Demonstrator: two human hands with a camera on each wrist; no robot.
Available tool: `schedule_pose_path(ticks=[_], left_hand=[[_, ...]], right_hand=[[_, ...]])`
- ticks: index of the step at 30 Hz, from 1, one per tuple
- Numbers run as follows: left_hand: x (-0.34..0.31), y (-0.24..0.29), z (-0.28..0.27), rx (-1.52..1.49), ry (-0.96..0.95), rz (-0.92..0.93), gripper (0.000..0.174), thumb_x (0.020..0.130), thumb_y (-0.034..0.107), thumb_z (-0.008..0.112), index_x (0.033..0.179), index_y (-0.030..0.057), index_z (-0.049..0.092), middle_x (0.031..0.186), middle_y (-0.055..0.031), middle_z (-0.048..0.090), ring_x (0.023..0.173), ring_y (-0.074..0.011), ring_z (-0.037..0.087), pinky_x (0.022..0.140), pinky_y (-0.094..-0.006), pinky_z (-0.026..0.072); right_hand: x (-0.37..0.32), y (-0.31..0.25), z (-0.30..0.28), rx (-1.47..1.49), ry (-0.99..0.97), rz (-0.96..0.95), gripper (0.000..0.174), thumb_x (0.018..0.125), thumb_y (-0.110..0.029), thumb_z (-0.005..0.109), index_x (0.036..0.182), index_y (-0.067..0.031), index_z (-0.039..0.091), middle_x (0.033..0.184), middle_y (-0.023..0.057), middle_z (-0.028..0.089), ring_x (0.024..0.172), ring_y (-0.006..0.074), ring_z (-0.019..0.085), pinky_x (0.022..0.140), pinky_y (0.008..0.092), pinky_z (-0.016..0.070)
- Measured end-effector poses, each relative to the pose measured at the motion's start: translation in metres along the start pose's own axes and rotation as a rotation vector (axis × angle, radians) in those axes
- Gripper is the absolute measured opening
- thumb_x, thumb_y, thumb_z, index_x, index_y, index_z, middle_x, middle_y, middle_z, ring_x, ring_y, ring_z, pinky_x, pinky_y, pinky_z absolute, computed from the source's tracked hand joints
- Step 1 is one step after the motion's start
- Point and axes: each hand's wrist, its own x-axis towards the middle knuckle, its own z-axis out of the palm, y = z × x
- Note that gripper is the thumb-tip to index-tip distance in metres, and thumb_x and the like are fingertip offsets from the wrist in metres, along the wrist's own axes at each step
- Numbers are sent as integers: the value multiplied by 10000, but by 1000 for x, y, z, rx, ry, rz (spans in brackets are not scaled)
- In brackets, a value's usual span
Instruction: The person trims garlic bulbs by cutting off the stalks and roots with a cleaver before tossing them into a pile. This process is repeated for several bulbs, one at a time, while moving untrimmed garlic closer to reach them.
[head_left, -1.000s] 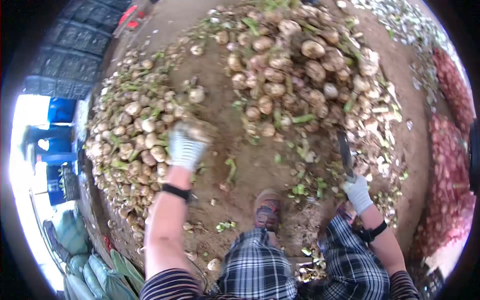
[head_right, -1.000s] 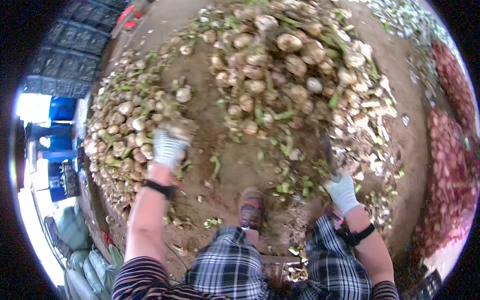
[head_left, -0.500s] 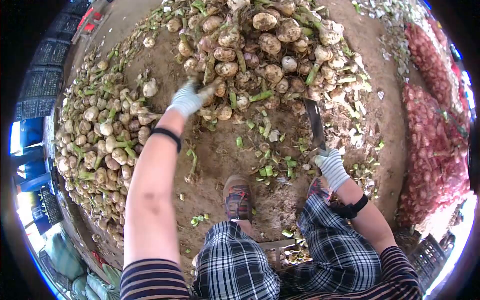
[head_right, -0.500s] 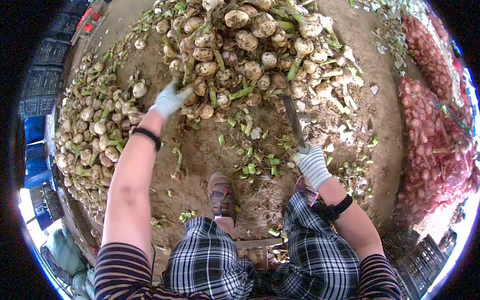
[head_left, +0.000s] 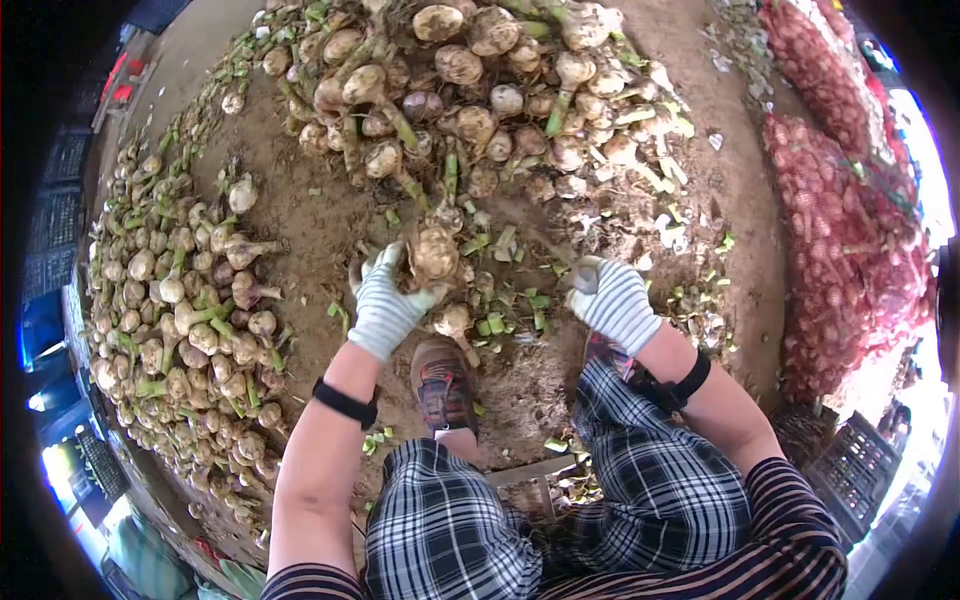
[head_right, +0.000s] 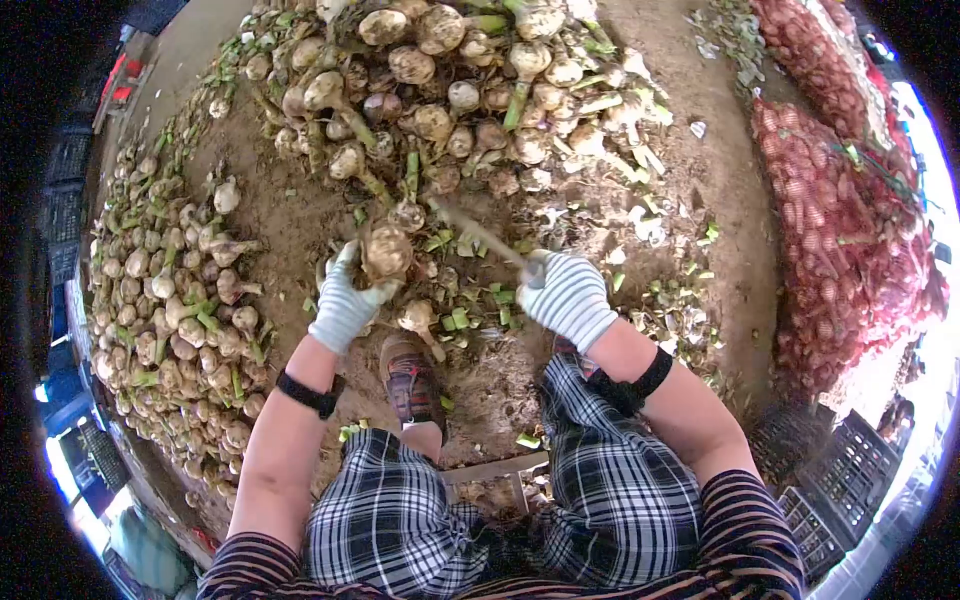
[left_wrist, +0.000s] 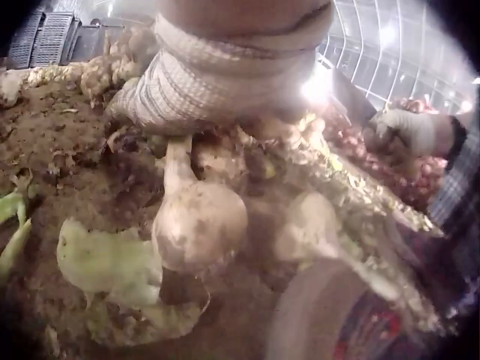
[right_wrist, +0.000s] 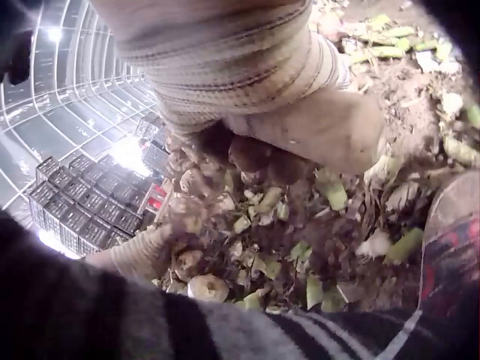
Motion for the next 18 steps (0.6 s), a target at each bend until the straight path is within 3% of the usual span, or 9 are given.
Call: schedule_pose_path(ticks=[3, 4, 7, 9, 12, 13, 14, 16, 18], left_hand=[[-60, 122, 44, -536, -198, -214, 695, 647, 90, 756, 1227, 57, 375, 1169, -41, 498, 1036, -148, 497, 863, -273, 441], [-74, 134, 49, -330, -143, -149, 668, 690, 184, 736, 1234, 66, 368, 1150, -34, 516, 1034, -153, 500, 912, -319, 416], [-79, 159, 59, -672, -379, -306, 587, 749, 271, 680, 1221, 76, 390, 1160, -25, 515, 1029, -154, 505, 943, -351, 393], [-75, 159, 62, 691, -593, 185, 528, 811, 352, 587, 1227, 86, 399, 1191, -28, 498, 1039, -155, 502, 974, -374, 364], [-76, 129, 67, 793, -550, 252, 467, 862, 346, 501, 1239, 90, 400, 1225, -52, 473, 1068, -167, 490, 975, -381, 366], [-76, 116, 70, 41, -519, -4, 439, 910, 357, 380, 1266, 100, 373, 1246, -92, 447, 1088, -215, 480, 977, -389, 365], [-77, 116, 72, 40, -523, -8, 439, 910, 357, 380, 1266, 100, 373, 1246, -92, 447, 1088, -215, 480, 977, -389, 365], [-77, 118, 73, -1114, -598, -341, 434, 933, 358, 288, 1268, 92, 363, 1259, -133, 421, 1111, -264, 456, 976, -386, 366], [-89, 131, 83, -1204, -698, -264, 483, 926, 400, 278, 1275, 73, 346, 1258, -163, 412, 1128, -286, 435, 984, -382, 353]], right_hand=[[-6, -38, -22, -337, 0, -214, 196, 696, -230, 490, 776, -83, 591, 596, 137, 588, 542, 317, 583, 560, 406, 480], [-5, -42, -24, -316, -78, -263, 185, 696, -223, 499, 766, -84, 599, 593, 143, 583, 543, 315, 583, 552, 406, 477], [-8, -42, -16, -327, -15, -328, 154, 647, -213, 538, 741, -114, 608, 538, 129, 548, 519, 302, 556, 500, 413, 434], [-8, -46, -19, -374, -25, -305, 158, 636, -200, 543, 747, -110, 612, 539, 128, 549, 501, 297, 551, 484, 404, 433], [-10, -60, -28, -366, -68, -330, 169, 674, -226, 536, 750, -87, 597, 582, 133, 577, 553, 304, 583, 506, 426, 453], [-13, -62, -28, -377, -46, -353, 167, 665, -221, 547, 747, -82, 592, 579, 132, 571, 550, 299, 583, 481, 426, 447], [-14, -65, -30, -330, -30, -401, 165, 654, -212, 558, 741, -75, 587, 576, 138, 563, 546, 301, 581, 470, 420, 446], [-15, -69, -32, -323, -59, -401, 162, 646, -202, 568, 732, -66, 581, 565, 145, 553, 547, 312, 578, 469, 425, 445], [-17, -70, -30, -309, -19, -440, 168, 622, -213, 576, 720, -77, 580, 533, 130, 532, 509, 302, 559, 453, 403, 436]])
